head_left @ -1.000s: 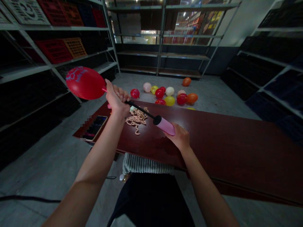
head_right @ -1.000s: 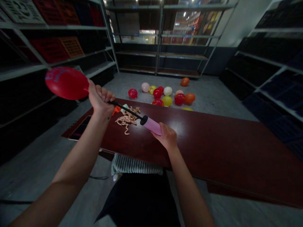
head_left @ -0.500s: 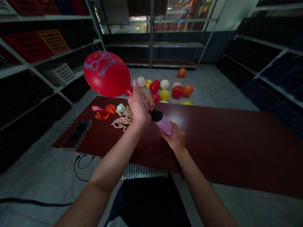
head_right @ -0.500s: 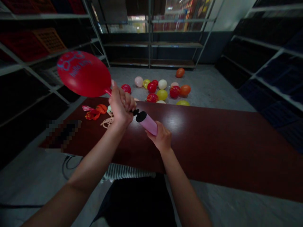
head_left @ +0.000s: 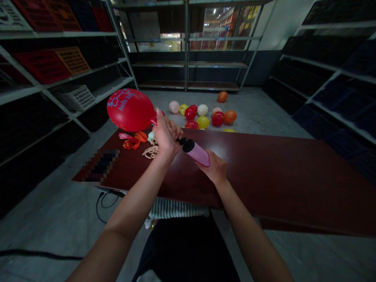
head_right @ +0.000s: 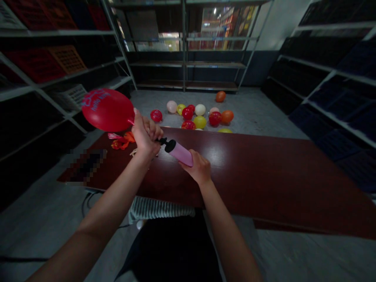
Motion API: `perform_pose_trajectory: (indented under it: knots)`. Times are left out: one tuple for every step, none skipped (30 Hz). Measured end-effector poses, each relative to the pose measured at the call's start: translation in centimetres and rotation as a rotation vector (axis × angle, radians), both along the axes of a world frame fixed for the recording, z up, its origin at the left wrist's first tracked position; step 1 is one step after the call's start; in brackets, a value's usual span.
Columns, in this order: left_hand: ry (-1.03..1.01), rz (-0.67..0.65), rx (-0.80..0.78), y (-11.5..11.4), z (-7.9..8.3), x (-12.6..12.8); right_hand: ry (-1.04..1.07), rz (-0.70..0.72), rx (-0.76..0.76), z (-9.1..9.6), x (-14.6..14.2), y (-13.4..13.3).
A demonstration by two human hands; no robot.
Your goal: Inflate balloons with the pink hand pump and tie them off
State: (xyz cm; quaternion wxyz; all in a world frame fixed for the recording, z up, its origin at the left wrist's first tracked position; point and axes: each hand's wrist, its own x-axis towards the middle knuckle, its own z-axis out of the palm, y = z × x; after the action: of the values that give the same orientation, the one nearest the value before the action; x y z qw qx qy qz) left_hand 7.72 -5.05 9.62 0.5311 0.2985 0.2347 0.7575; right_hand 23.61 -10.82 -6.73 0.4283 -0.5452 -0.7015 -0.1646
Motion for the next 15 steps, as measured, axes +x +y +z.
perform_pose_trajectory:
  knots:
    - [-0.009, 0.011, 0.005, -0.1, 0.3, -0.6, -0.007, 0.004, -0.003, 0.1, 0.0, -0.1]
    - [-0.015, 0.02, 0.01, -0.3, 0.6, -1.2, -0.016, 0.005, -0.008, 0.1, 0.0, -0.2]
    - [-0.02, 0.027, 0.015, -0.4, 1.0, -1.8, -0.026, 0.007, -0.011, 0.2, -0.1, -0.2]
    - [-0.022, 0.035, 0.018, -0.5, 1.5, -2.6, -0.037, 0.011, -0.008, 0.2, -0.1, -0.3]
    - [-0.024, 0.044, 0.016, -0.6, 1.9, -3.4, -0.05, 0.018, -0.002, 0.3, -0.1, -0.4]
    - [-0.028, 0.054, 0.014, -0.7, 2.4, -4.2, -0.063, 0.028, 0.006, 0.3, -0.1, -0.4]
    - [-0.032, 0.058, 0.012, -0.8, 2.8, -5.1, -0.074, 0.038, 0.014, 0.3, -0.1, -0.4]
    - [-0.037, 0.06, 0.013, -0.9, 3.3, -6.0, -0.081, 0.046, 0.022, 0.4, -0.2, -0.5]
    - [-0.041, 0.062, 0.019, -1.0, 3.8, -6.8, -0.086, 0.052, 0.028, 0.4, -0.2, -0.5]
    - [-0.045, 0.065, 0.031, -1.1, 4.2, -7.5, -0.088, 0.058, 0.033, 0.4, -0.3, -0.6]
    - [-0.047, 0.068, 0.047, -1.2, 4.7, -8.2, -0.089, 0.063, 0.038, 0.5, -0.3, -0.6]
    - [-0.048, 0.07, 0.062, -1.3, 5.1, -8.7, -0.087, 0.069, 0.045, 0.5, -0.4, -0.7]
    - [-0.049, 0.072, 0.073, -1.4, 5.4, -9.0, -0.086, 0.074, 0.049, 0.6, -0.4, -0.7]
    - [-0.05, 0.073, 0.081, -1.5, 5.7, -9.2, -0.082, 0.079, 0.051, 0.6, -0.4, -0.8]
    - [-0.05, 0.072, 0.085, -1.6, 5.9, -9.2, -0.076, 0.082, 0.054, 0.6, -0.3, -0.9]
